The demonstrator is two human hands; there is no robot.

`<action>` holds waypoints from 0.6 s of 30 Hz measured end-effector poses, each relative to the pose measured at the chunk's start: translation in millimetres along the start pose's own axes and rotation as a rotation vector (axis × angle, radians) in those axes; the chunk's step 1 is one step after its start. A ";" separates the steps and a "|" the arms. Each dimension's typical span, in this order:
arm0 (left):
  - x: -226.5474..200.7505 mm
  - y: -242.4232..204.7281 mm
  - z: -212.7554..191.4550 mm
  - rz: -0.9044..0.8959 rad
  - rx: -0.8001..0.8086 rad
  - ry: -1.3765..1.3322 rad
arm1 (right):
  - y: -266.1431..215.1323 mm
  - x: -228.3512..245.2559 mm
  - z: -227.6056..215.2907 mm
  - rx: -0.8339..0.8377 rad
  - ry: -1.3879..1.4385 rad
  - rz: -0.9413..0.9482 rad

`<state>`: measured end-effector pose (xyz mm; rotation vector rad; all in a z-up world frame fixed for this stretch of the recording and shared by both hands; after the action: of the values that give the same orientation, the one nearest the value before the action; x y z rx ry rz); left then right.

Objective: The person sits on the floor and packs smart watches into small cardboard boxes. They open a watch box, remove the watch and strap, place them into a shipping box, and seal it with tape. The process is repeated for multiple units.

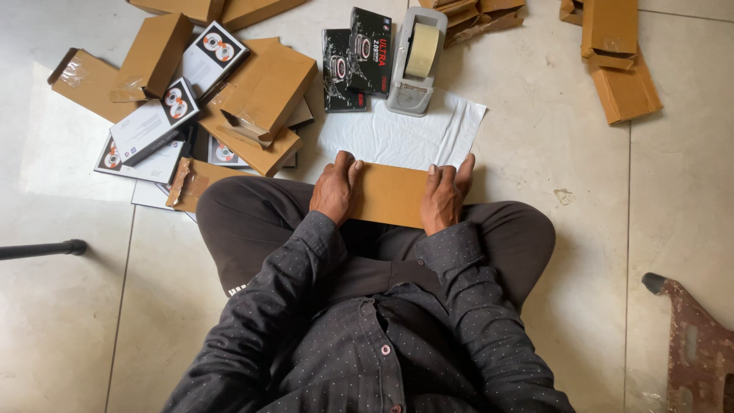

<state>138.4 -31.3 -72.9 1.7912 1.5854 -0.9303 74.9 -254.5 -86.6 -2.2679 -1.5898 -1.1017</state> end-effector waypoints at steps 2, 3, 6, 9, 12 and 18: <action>1.7 -2.1 1.1 -0.033 0.002 0.013 | -1.3 -5.4 1.0 -0.002 0.033 0.052; 2.5 -3.2 2.5 -0.046 0.006 0.024 | -2.7 -6.8 0.7 0.005 0.037 0.062; 1.8 2.5 2.6 -0.025 -0.007 0.020 | 4.4 -7.1 1.3 0.024 0.051 0.090; 4.8 4.4 3.7 0.006 -0.014 0.017 | 6.6 -11.5 1.6 0.077 0.057 0.150; 8.9 4.0 5.5 0.040 -0.001 -0.005 | 8.7 -17.5 1.0 0.122 0.096 0.211; 24.3 3.6 -9.7 -0.032 -0.177 -0.284 | 8.9 -24.8 -8.1 0.145 0.344 0.289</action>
<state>144.6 -9.6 -86.6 1.4465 1.4688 -0.9779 74.7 -280.9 -94.4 -2.0015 -1.1316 -1.1763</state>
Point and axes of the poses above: each hand's wrist, its own y-axis towards the middle knuckle, its own z-axis out of the palm, x = y × z, the point moved 6 cm from there along y, towards the middle knuckle, and after that the axes turned 3 degrees about -x, right-handed, at the moved point
